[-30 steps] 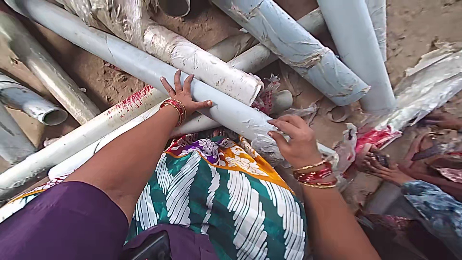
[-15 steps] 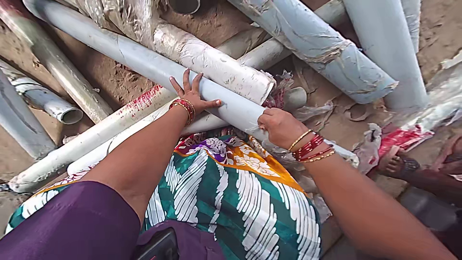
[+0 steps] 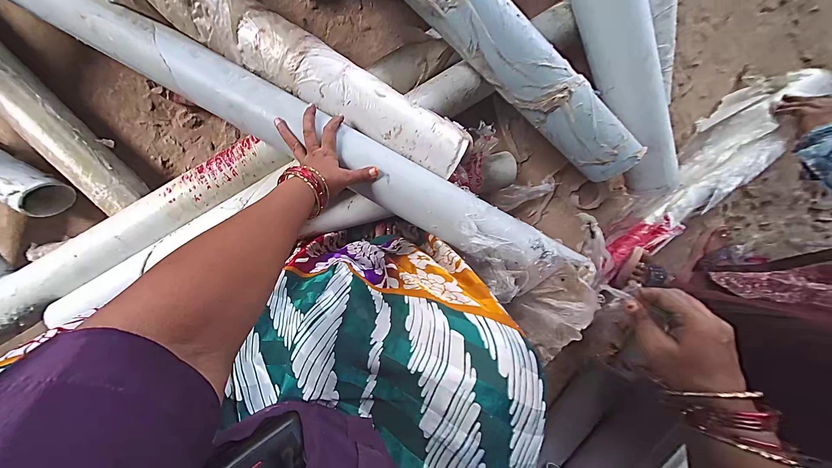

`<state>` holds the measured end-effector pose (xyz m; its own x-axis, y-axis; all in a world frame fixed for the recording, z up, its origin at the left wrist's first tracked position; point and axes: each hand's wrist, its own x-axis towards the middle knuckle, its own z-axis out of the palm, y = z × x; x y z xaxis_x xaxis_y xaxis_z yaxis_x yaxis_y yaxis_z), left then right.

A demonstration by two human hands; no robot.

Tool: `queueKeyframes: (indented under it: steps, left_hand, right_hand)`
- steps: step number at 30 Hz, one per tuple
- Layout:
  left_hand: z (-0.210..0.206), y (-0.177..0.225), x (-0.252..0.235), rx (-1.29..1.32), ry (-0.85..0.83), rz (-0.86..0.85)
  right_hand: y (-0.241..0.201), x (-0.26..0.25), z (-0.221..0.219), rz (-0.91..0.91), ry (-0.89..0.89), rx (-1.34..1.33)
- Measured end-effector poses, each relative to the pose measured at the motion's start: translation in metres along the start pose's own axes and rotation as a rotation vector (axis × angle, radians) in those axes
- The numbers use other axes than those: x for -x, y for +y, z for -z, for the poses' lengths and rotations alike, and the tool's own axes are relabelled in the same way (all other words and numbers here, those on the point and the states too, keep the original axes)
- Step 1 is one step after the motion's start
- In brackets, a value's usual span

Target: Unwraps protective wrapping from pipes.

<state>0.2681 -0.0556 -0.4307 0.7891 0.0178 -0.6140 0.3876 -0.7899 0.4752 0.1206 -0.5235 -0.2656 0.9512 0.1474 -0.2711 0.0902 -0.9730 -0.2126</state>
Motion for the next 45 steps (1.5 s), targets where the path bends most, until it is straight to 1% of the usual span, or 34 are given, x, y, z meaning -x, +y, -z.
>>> queueKeyframes:
  steps: [1,3,4,5,6,8,9,10,11,12,14,16,20,24,27,30,32,33,34,36,37,38,39,40,41,42,43,45]
  left_hand:
    - [-0.001,0.000,0.000,0.002,0.003,-0.001]
    - [-0.001,0.000,-0.001,-0.005,0.015,-0.001]
    - [-0.001,0.000,0.000,-0.009,0.020,0.002]
    - [-0.001,0.000,0.000,-0.005,0.022,0.000]
    - [-0.001,0.000,0.000,-0.004,0.022,0.002]
    - [-0.001,0.000,0.000,-0.018,0.010,0.010]
    - [0.000,0.000,-0.001,-0.030,0.006,0.014]
    - [0.001,0.000,-0.001,-0.030,0.005,0.016]
    - [0.001,0.001,-0.001,-0.027,0.007,0.016]
    - [0.001,0.001,-0.003,-0.025,0.014,0.012]
    - [-0.001,0.000,-0.003,-0.026,0.012,0.008]
    - [0.000,-0.001,-0.004,-0.029,0.011,0.007]
    - [0.001,0.001,-0.002,-0.025,0.003,0.023]
    - [0.001,0.001,0.000,-0.031,0.010,0.003]
    - [-0.002,-0.002,-0.001,-0.016,0.038,-0.025]
    - [-0.009,-0.015,0.004,0.015,0.087,-0.057]
    - [-0.017,-0.024,0.011,0.034,0.137,-0.085]
    - [-0.020,-0.029,0.015,0.033,0.155,-0.090]
    - [-0.024,-0.033,0.020,0.042,0.167,-0.091]
    - [-0.028,-0.036,0.028,0.066,0.192,-0.083]
    - [-0.026,-0.033,0.031,0.101,0.193,-0.060]
    - [-0.024,-0.023,0.034,0.188,0.189,-0.011]
    - [-0.022,-0.011,0.035,0.305,0.208,0.065]
    - [-0.024,0.003,0.035,0.429,0.245,0.176]
    - [-0.026,0.019,0.032,0.542,0.286,0.310]
    - [-0.027,0.038,0.026,0.603,0.329,0.442]
    - [-0.030,0.053,0.018,0.603,0.360,0.552]
    - [-0.041,0.072,0.001,0.540,0.449,0.692]
  right_hand:
    - [-0.012,-0.010,-0.005,0.033,0.039,-0.060]
    - [-0.051,-0.044,-0.029,0.166,0.085,-0.134]
    - [-0.073,-0.063,-0.044,0.207,0.091,-0.129]
    - [-0.096,-0.079,-0.057,0.206,0.070,-0.086]
    - [-0.119,-0.093,-0.066,0.151,0.003,-0.010]
    - [-0.156,-0.117,-0.076,-0.065,-0.209,0.143]
    - [-0.167,-0.130,-0.078,-0.156,-0.304,0.166]
    - [-0.172,-0.139,-0.079,-0.195,-0.360,0.145]
    - [-0.171,-0.144,-0.081,-0.170,-0.376,0.081]
    - [-0.165,-0.145,-0.084,-0.089,-0.338,-0.004]
    - [-0.150,-0.136,-0.092,0.025,-0.201,-0.170]
    - [-0.136,-0.124,-0.094,0.042,-0.088,-0.279]
    - [-0.116,-0.092,-0.077,-0.149,-0.030,-0.379]
    - [-0.084,-0.046,-0.051,-0.332,0.119,-0.412]
    - [-0.067,-0.012,-0.040,-0.468,0.211,-0.427]
    - [-0.070,0.007,-0.039,-0.497,0.299,-0.491]
    - [-0.072,0.013,-0.043,-0.463,0.389,-0.554]
    - [-0.071,0.012,-0.048,-0.440,0.431,-0.642]
    - [-0.070,0.010,-0.052,-0.411,0.445,-0.795]
    - [-0.070,-0.003,-0.056,-0.326,0.400,-1.260]
    - [-0.076,-0.013,-0.058,-0.314,0.373,-1.496]
    - [-0.083,-0.024,-0.057,-0.314,0.314,-1.663]
    - [-0.092,-0.034,-0.057,-0.351,0.264,-1.735]
    - [-0.102,-0.043,-0.057,-0.439,0.231,-1.736]
    - [-0.110,-0.049,-0.057,-0.565,0.207,-1.676]
    - [-0.115,-0.051,-0.058,-0.664,0.198,-1.583]
    - [-0.118,-0.050,-0.058,-0.716,0.205,-1.505]
    - [-0.121,-0.034,-0.056,-0.721,0.259,-1.435]
